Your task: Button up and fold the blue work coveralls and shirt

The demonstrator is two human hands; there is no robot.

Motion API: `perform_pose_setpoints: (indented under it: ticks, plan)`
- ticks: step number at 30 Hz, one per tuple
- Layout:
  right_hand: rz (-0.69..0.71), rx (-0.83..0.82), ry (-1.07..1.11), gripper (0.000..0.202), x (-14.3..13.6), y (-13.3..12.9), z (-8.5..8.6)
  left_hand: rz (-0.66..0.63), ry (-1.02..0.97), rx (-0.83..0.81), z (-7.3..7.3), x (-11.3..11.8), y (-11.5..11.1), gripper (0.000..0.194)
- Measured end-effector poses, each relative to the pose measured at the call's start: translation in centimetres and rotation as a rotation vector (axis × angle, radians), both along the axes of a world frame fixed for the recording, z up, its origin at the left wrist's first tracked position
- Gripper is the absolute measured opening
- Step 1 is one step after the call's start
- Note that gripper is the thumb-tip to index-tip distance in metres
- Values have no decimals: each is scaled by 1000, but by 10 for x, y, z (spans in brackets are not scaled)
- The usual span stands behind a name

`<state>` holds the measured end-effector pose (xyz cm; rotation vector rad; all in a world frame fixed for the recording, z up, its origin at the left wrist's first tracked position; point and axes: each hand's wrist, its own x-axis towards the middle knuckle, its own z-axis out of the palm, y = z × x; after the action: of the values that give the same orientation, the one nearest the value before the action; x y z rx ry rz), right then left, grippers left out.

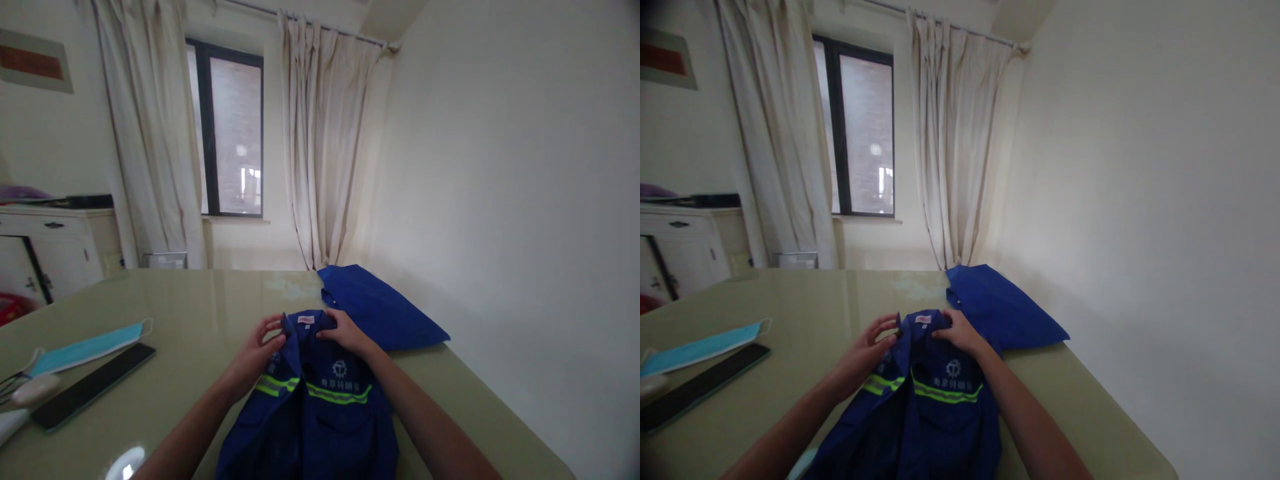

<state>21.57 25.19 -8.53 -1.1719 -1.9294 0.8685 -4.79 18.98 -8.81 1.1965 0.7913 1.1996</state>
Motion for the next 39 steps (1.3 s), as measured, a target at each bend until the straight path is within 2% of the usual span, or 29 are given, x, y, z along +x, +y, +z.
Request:
perform_pose_setpoints:
  ticks: [3,5,7,9,13,18,20,22,25,28,31,33,35,37,39]
  plan:
    - [82,-37,202,44,-2,-13,23,121,-168,-201,1,12,4,84]
    - [113,-81,281,47,-4,-25,38,106,-154,-294,4,16,5,89]
    - [152,-131,349,51,-4,-36,50,36,-129,-331,8,16,3,92]
    - [193,-189,416,55,-3,-45,60,-71,-155,-295,13,11,0,91]
    - [242,-254,521,55,3,-56,74,-264,-177,-179,28,-1,-9,73]
    - [283,-217,450,50,5,-70,95,-466,37,-2,45,-4,-22,79]
    - [283,-149,336,44,6,-76,105,-471,171,71,53,-3,-24,71]
    - [256,-8,144,37,9,-82,118,-338,329,191,65,-5,-26,56]
    - [151,270,-167,30,15,-89,144,66,625,444,92,-10,-32,34]
    - [35,510,-341,28,17,-95,186,449,842,605,134,-11,-44,36]
    - [-117,745,-432,34,13,-100,238,703,757,696,184,-1,-56,36]
    - [-243,920,-471,39,12,-100,273,729,574,748,216,11,-62,36]
    - [-318,1076,-510,41,13,-98,302,670,401,804,240,23,-65,33]
    - [-370,1204,-530,44,18,-94,323,622,299,877,254,34,-69,28]
    - [-412,1319,-522,54,24,-92,337,625,287,964,257,40,-72,27]
